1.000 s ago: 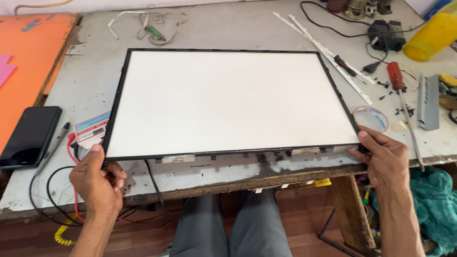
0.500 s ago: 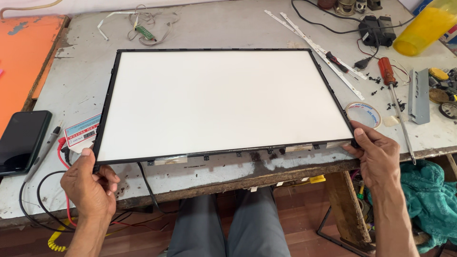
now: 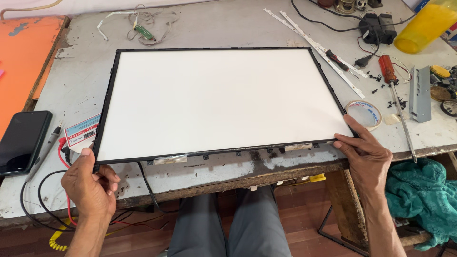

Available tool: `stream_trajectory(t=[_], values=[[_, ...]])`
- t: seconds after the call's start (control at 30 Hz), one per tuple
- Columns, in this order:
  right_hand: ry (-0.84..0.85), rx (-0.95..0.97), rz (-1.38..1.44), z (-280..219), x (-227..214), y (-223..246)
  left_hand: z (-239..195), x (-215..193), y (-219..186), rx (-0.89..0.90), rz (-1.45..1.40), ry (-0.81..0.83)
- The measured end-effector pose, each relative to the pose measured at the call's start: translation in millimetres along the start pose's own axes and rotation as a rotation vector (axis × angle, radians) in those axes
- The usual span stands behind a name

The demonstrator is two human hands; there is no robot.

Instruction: The person aligns a black plastic bezel onto a white LCD panel and presses it into place. They then flip the assembly and use a screwdriver to fasten screws into the back of the panel. Finally, they flip the unit back over and connect a ribbon cable to the circuit board.

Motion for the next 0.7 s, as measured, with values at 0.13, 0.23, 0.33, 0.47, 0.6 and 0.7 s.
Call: stream_trajectory(t=[0.13, 0.23, 0.33, 0.47, 0.6, 0.7], values=[[-0.019, -0.053, 0.027, -6, 4, 0, -1, -1, -1, -0.022, 0.028, -0.018], [-0.017, -0.079, 0.027, -8, 3, -1, -1, 1, -2, -0.013, 0.015, -0.014], [-0.02, -0.085, 0.008, -9, 2, -2, -1, 1, -3, -0.017, 0.016, -0.015], [-0.033, -0.072, 0.033, -7, -2, -5, -1, 1, -2, -0.014, 0.033, -0.015], [-0.009, -0.065, 0.024, -5, -6, -7, 0, 0, 0, 0.013, 0.017, -0.001], [-0.002, -0.075, -0.01, -5, -7, -7, 1, -1, 1, -0.027, 0.035, -0.025]])
Point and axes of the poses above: each hand's wrist, its own z-axis towards the middle knuckle, its own x-axis out of the palm, y = z × x, the point moved 2 cm from there along z, towards the middle knuckle, and after that the axes turned 14 degrees about z, right-handed, at the moved point
